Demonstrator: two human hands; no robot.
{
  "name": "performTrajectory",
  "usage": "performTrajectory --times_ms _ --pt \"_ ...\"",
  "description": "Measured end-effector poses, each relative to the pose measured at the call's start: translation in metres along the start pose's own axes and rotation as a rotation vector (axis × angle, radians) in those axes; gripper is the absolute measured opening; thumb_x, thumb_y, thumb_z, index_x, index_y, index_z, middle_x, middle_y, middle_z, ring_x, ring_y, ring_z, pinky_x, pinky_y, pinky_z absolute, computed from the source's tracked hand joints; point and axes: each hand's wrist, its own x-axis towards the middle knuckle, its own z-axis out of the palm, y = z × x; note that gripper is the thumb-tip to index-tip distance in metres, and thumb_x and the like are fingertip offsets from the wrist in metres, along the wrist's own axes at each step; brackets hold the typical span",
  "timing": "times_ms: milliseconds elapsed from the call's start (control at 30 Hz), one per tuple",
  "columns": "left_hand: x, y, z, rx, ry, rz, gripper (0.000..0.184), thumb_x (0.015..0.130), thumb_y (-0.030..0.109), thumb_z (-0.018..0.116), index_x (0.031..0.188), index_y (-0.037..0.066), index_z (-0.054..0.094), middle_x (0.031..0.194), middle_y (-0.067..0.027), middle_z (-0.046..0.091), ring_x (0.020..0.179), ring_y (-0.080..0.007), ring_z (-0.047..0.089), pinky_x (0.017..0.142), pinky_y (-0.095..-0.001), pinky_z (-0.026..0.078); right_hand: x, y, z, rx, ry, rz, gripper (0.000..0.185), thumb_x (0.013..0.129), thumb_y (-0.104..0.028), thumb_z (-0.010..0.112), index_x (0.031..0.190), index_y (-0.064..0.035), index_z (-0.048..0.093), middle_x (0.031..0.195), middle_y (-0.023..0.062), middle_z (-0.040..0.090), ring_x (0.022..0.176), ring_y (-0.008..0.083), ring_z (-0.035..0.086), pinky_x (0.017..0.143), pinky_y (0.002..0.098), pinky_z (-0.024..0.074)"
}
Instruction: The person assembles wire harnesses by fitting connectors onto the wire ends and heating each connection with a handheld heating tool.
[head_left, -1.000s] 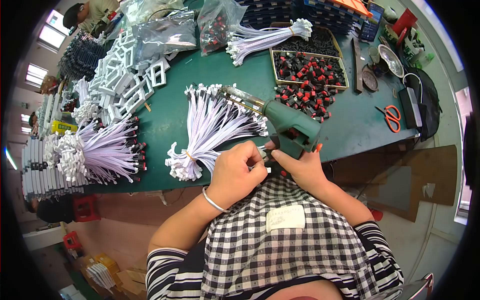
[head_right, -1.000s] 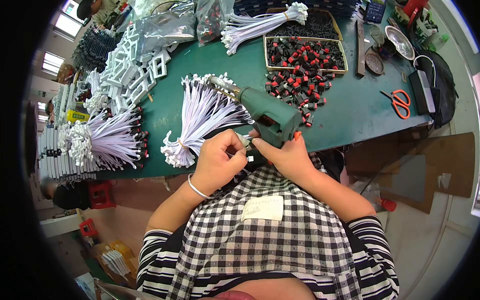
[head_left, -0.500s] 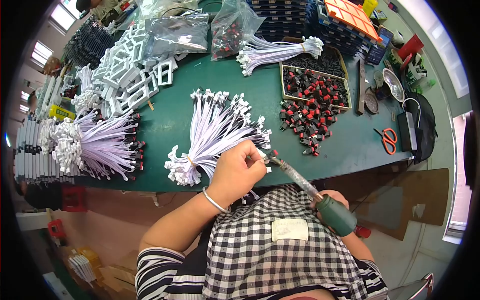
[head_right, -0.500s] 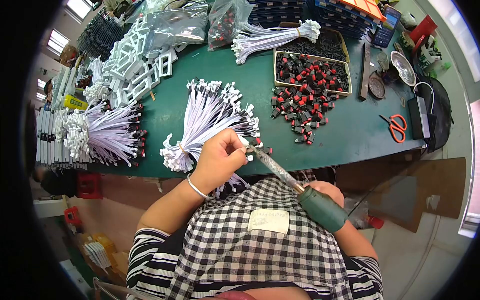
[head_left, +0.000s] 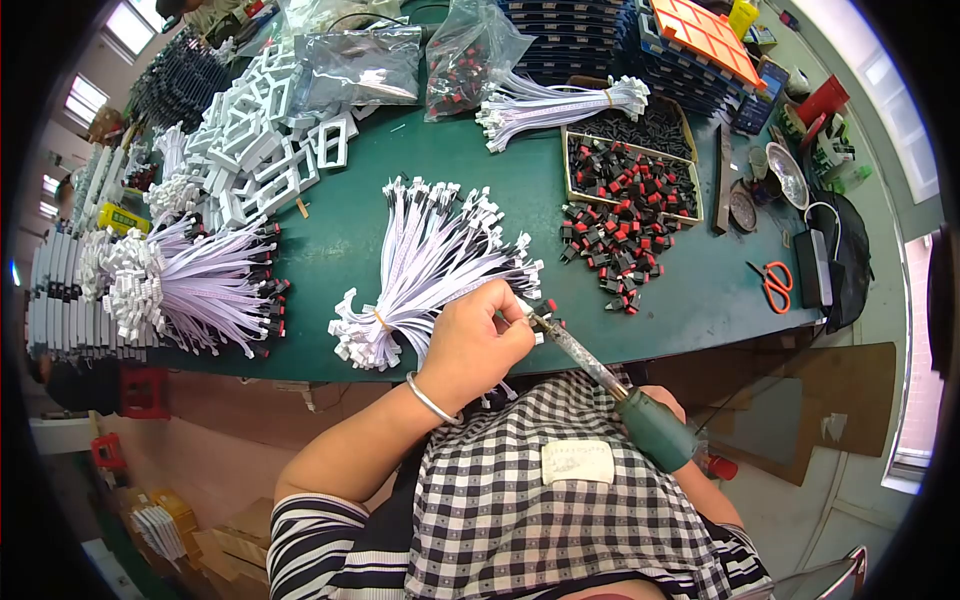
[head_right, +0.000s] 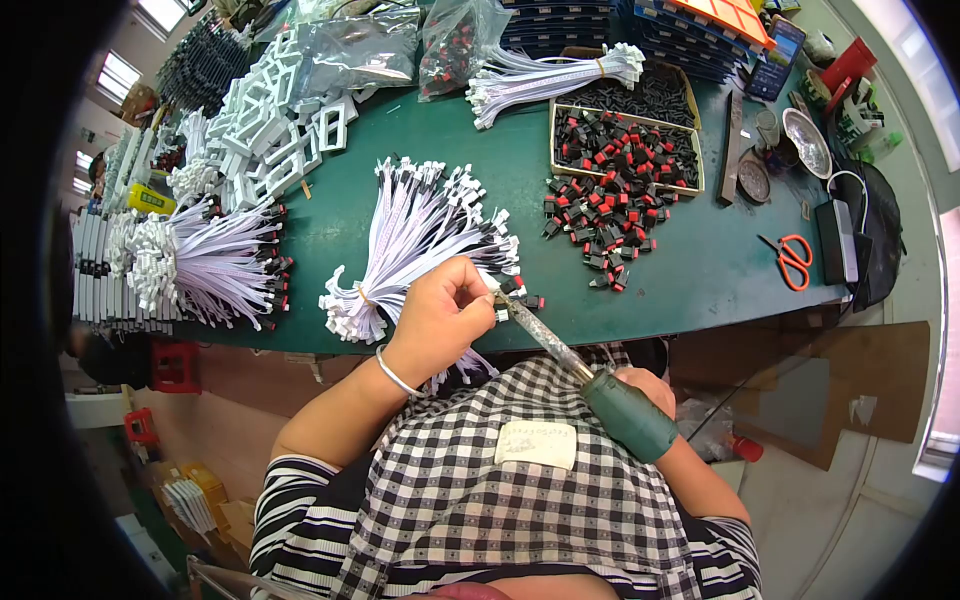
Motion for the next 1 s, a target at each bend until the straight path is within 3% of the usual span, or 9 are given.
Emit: performTrajectory --times_ms 100,233,267,333,400,500,633,833,1000 --pt "0.0 0.0 0.0 -0.005 -0.005 -0.007 0.008 0.068 0.009 0.058 0.069 0.003 0.054 0.052 -0.006 0.053 0.044 -0.0123 0.051 0.045 -0.027 0.04 0.003 -0.006 -0.003 -0.063 -0.085 0.188 0.014 0.067 -0.023 0.067 0.071 -0.0099 0.065 0.069 0.006 0.061 0.06 0.0226 0.06 0.055 0.0295 0.0471" --pt "0.0 0.003 -0.002 -0.004 -0.057 -0.059 0.005 0.071 0.004 0.057 0.071 0.002 0.052 0.06 -0.0017 0.053 0.052 -0.0068 0.049 0.049 -0.0228 0.04 -0.009 -0.008 -0.011 -0.167 0.125 -0.318 0.016 0.073 -0.021 0.065 0.085 -0.0103 0.065 0.076 0.0079 0.065 0.066 0.0206 0.063 0.06 0.0297 0.0493" --pt "0.0 0.004 -0.003 -0.002 -0.08 -0.081 0.006 0.072 0.001 0.056 0.072 0.002 0.051 0.064 0.0004 0.053 0.057 -0.004 0.048 0.052 -0.0206 0.04 -0.009 -0.016 -0.006 0.329 0.167 -0.383 0.02 0.077 -0.019 0.062 0.094 -0.0087 0.062 0.08 0.0102 0.065 0.069 0.0204 0.063 0.063 0.0303 0.0502" --pt "-0.001 0.003 -0.003 -0.013 -0.07 -0.039 0.006 0.073 0.001 0.056 0.073 0.002 0.05 0.064 0.0001 0.053 0.058 -0.0042 0.049 0.052 -0.0207 0.041 -0.005 -0.02 -0.007 0.758 0.144 -0.419 0.033 0.083 -0.025 0.056 0.107 -0.0028 0.052 0.086 0.013 0.063 0.076 0.0194 0.062 0.07 0.0318 0.0496" --pt "-0.003 0.003 -0.003 -0.017 -0.073 -0.004 0.006 0.073 0.001 0.056 0.073 0.002 0.05 0.065 -0.0001 0.053 0.058 -0.0043 0.05 0.053 -0.0207 0.041 -0.001 -0.019 -0.01 0.638 0.128 -0.374 0.039 0.085 -0.025 0.05 0.112 0.002 0.043 0.092 0.0136 0.06 0.082 0.0192 0.059 0.075 0.0332 0.0478" --pt "-0.011 0.005 -0.006 -0.005 -0.101 0.057 0.006 0.074 0.001 0.055 0.074 0.001 0.049 0.067 -0.0006 0.053 0.059 -0.0045 0.05 0.053 -0.0206 0.042 0.02 -0.066 -0.005 0.598 0.198 -0.222 0.033 0.083 -0.001 0.04 0.116 0.0029 0.041 0.097 0.0104 0.057 0.085 0.019 0.059 0.079 0.0334 0.0465" --pt "-0.023 0.008 -0.011 0.021 -0.158 0.144 0.007 0.074 0.001 0.056 0.074 0.0 0.049 0.068 -0.0018 0.054 0.058 -0.0053 0.051 0.053 -0.0205 0.042 0.053 -0.106 0.007 0.607 -0.007 -0.365 0.03 0.078 0.0 0.053 0.108 0.0021 0.051 0.1 0.0064 0.057 0.086 0.0119 0.056 0.077 0.0288 0.0456" --pt "-0.026 0.011 -0.015 0.066 -0.177 0.24 0.012 0.073 0.002 0.063 0.079 0.0 0.052 0.078 -0.0042 0.057 0.065 -0.009 0.056 0.052 -0.0218 0.044 0.059 -0.107 0.019 0.536 -0.011 -0.365 0.024 0.079 -0.001 0.056 0.103 -0.0021 0.053 0.095 0.003 0.056 0.082 0.0076 0.053 0.07 0.0228 0.0448" --pt "-0.023 0.012 -0.012 0.424 -0.059 0.418 0.019 0.068 0.003 0.068 0.082 0.003 0.054 0.077 -0.0064 0.054 0.061 -0.0166 0.055 0.048 -0.0249 0.044 0.051 -0.109 0.018 0.742 0.04 -0.215 0.021 0.079 -0.001 0.056 0.099 -0.0014 0.054 0.09 0.0026 0.055 0.078 0.0096 0.057 0.064 0.0214 0.0462"
